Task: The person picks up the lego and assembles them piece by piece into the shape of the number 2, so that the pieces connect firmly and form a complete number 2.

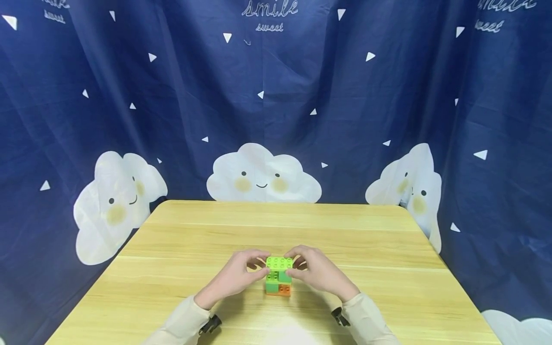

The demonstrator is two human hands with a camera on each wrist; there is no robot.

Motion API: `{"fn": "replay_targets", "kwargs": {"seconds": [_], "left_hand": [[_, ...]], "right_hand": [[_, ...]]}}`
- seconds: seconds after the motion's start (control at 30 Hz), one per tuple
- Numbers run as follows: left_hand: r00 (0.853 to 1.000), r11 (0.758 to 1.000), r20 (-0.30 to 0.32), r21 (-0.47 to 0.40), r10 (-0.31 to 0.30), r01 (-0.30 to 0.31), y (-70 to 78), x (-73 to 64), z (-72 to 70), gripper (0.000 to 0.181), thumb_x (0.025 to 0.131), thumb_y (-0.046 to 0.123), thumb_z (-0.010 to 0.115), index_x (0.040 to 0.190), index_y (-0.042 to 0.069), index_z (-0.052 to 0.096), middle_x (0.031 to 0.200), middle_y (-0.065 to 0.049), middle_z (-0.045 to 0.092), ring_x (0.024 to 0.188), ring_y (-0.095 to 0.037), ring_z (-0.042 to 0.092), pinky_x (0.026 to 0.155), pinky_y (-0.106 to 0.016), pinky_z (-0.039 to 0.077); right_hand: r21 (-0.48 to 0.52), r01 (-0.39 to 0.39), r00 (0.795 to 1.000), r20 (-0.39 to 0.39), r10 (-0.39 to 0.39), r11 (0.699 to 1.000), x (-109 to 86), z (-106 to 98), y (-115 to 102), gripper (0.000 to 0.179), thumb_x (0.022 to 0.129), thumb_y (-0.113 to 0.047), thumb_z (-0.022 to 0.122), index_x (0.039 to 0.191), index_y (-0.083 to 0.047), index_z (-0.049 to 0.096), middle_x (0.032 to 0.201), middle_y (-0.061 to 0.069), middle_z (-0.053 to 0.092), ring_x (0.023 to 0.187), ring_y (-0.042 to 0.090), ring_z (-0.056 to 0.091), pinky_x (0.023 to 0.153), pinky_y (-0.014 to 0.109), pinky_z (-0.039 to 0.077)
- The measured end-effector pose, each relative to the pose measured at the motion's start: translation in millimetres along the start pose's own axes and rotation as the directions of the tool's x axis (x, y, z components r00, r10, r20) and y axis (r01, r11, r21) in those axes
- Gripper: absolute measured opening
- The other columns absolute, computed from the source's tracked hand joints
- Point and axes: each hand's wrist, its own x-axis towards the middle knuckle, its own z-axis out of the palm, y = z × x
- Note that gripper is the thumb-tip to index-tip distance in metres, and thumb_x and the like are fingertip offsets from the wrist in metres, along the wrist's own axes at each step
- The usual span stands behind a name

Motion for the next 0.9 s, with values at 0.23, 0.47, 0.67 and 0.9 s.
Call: {"fn": "replay_targets", "kwargs": {"seconds": [0.23,0.47,0.67,0.9], "left_hand": [[1.0,0.996,-0.012,-0.084,0.005,-0.006,-1.0,0.6,3.8,0.033,0.095,0.017,0.073,0.125,0.004,0.07,0.12,-0.01,0.071,0.094,-0.012,0.071,0.082,-0.021,0.057],[0.999,0.991,0.034,-0.132,-0.01,0.015,-0.2,0.3,2.9,0.033,0.095,0.015,0.074,0.126,0.004,0.069,0.115,-0.012,0.073,0.089,-0.013,0.073,0.076,-0.02,0.059],[0.997,0.989,0.071,-0.144,-0.025,0.035,-2.6,0.0,3.7,0.03,0.096,0.019,0.072,0.124,0.009,0.068,0.108,-0.008,0.073,0.091,-0.011,0.073,0.077,-0.02,0.059],[0.997,0.994,0.071,-0.111,-0.019,0.027,-4.9,0.5,4.5,0.028,0.097,0.025,0.072,0.122,0.013,0.067,0.105,-0.003,0.074,0.09,-0.01,0.072,0.079,-0.022,0.058]], "right_hand": [[0.084,0.001,1.0,0.019,-0.003,0.996,1.1,-0.3,6.7,0.025,0.094,-0.022,0.076,0.115,-0.01,0.068,0.114,0.004,0.07,0.099,0.018,0.069,0.084,0.03,0.06],[0.17,-0.007,0.995,0.096,-0.009,0.985,-0.5,-1.1,13.8,0.02,0.097,-0.026,0.073,0.113,-0.017,0.066,0.122,0.006,0.067,0.103,0.024,0.07,0.086,0.03,0.058],[0.288,-0.049,0.982,0.188,-0.006,0.956,-3.1,-2.4,18.1,0.022,0.102,-0.027,0.064,0.12,-0.017,0.058,0.136,0.011,0.057,0.118,0.031,0.063,0.093,0.037,0.057],[0.458,-0.145,0.955,0.298,0.002,0.877,-3.3,-4.8,23.3,0.03,0.108,-0.025,0.055,0.132,-0.008,0.049,0.147,0.025,0.044,0.118,0.028,0.063,0.095,0.054,0.056]]}}
